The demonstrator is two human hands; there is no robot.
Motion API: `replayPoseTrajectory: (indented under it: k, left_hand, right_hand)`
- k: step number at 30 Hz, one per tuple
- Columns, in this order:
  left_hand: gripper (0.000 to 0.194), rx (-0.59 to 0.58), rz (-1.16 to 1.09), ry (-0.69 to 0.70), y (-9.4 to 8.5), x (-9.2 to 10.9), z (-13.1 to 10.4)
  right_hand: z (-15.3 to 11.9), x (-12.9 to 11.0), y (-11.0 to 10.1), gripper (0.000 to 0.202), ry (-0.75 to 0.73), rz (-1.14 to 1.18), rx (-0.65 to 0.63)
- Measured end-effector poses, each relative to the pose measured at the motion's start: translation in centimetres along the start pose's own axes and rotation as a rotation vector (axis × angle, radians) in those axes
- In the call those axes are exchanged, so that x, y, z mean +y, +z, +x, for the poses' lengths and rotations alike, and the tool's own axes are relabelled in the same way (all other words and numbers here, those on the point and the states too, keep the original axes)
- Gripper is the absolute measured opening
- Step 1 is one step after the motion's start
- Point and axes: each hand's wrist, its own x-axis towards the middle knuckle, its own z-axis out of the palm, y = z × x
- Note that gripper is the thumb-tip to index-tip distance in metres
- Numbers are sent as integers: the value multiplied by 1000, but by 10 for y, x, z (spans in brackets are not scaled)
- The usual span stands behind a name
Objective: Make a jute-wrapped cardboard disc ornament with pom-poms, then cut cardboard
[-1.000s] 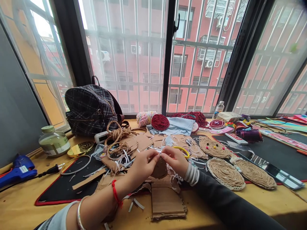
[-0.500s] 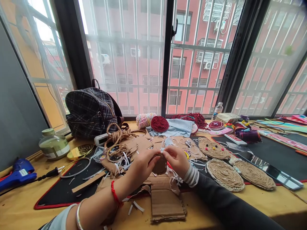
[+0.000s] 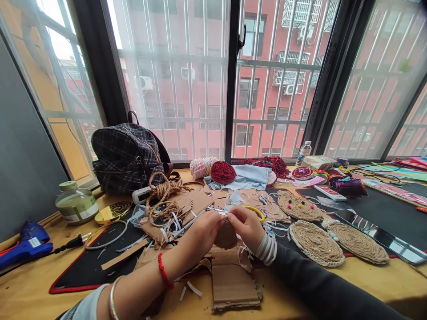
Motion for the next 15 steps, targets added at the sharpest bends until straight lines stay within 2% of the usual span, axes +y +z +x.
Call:
replayPoseTrajectory:
  k: [6, 9, 15]
  left_hand:
    - [32, -6, -60, -210, -8, -2, 5]
    - [37, -13, -29, -238, -9, -1, 5]
    - [33, 8, -31, -274, -8, 4, 4]
  right_hand:
    - [6, -2, -5, 18, -21, 56, 80]
    - [5, -3, -6, 19, -35, 48, 99]
    - [3, -3, -4, 19, -43, 19, 100]
